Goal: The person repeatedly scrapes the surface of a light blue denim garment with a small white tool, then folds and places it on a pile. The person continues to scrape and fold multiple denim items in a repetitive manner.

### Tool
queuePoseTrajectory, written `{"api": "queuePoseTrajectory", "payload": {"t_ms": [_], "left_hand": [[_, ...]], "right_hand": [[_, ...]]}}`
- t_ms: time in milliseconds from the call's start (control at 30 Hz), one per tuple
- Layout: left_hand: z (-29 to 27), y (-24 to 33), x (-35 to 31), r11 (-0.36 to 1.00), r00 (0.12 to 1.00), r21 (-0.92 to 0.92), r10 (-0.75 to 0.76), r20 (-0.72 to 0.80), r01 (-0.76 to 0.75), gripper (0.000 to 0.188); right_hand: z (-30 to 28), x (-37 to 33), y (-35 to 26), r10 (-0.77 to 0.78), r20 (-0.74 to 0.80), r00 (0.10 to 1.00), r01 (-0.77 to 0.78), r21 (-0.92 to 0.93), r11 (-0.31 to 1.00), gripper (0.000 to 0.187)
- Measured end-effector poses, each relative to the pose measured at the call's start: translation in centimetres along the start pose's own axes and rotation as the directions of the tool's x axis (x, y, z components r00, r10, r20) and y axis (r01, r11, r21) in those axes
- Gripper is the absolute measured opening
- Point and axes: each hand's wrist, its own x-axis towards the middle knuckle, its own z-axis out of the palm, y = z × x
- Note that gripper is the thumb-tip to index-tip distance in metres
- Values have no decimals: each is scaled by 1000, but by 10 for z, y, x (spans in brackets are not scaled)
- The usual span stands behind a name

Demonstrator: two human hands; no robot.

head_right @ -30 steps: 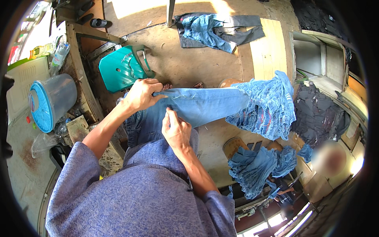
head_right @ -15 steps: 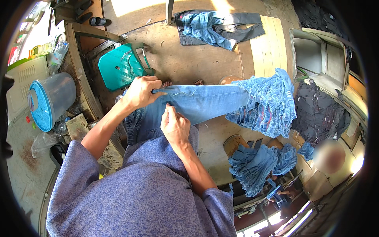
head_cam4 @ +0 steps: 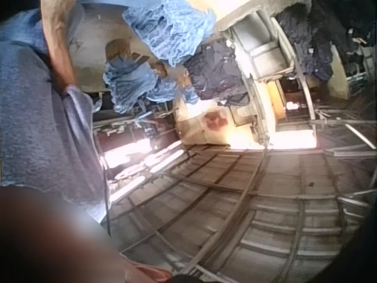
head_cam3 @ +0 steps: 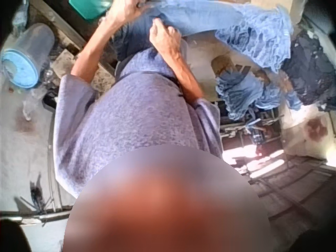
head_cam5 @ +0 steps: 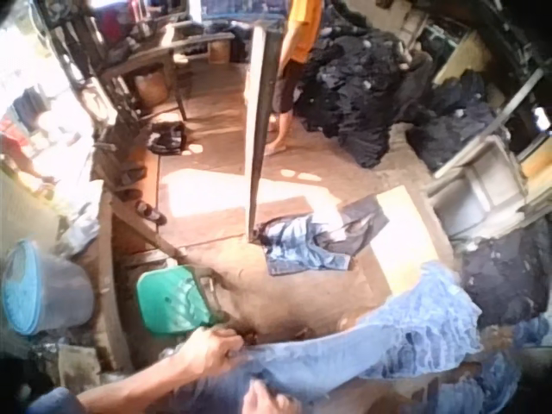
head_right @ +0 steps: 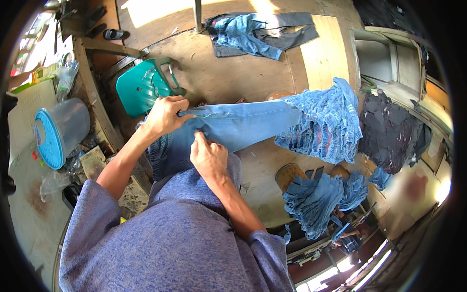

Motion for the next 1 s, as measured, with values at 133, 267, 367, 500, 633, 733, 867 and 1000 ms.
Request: {"api": "queuePoseTrajectory", "payload": {"t_ms": [133,267,367,500,633,733,867,1000], "left_hand": [[-7,24,7,994,996,102,-36,82,28,40],[32,71,18,985,997,159,70,32,-74,42],[72,82,31,983,999,178,41,-21,-36,36],[99,71,31,922,978,345,204,-47,-176,30],[96,56,49,913,979,365,140,147,-185,34],[84,48,70,980,950,185,13,312,-74,48],[73,38,87,986,916,36,138,378,-163,52],[80,32,90,988,972,98,99,214,-123,50]], "right_hand": [[-19,-21,11,15,-139,990,12,191,981,14],[-41,-67,45,129,-226,965,-57,302,952,17],[-48,-89,77,144,-261,954,-64,293,954,23],[-48,-99,97,220,-258,941,-97,416,904,21],[-50,-86,99,152,-354,923,-4,388,922,20],[-52,-65,101,10,-435,900,74,176,981,19],[-47,-39,99,-76,-445,892,72,-26,997,16],[-38,-13,102,-104,-427,898,81,-72,994,19]]}}
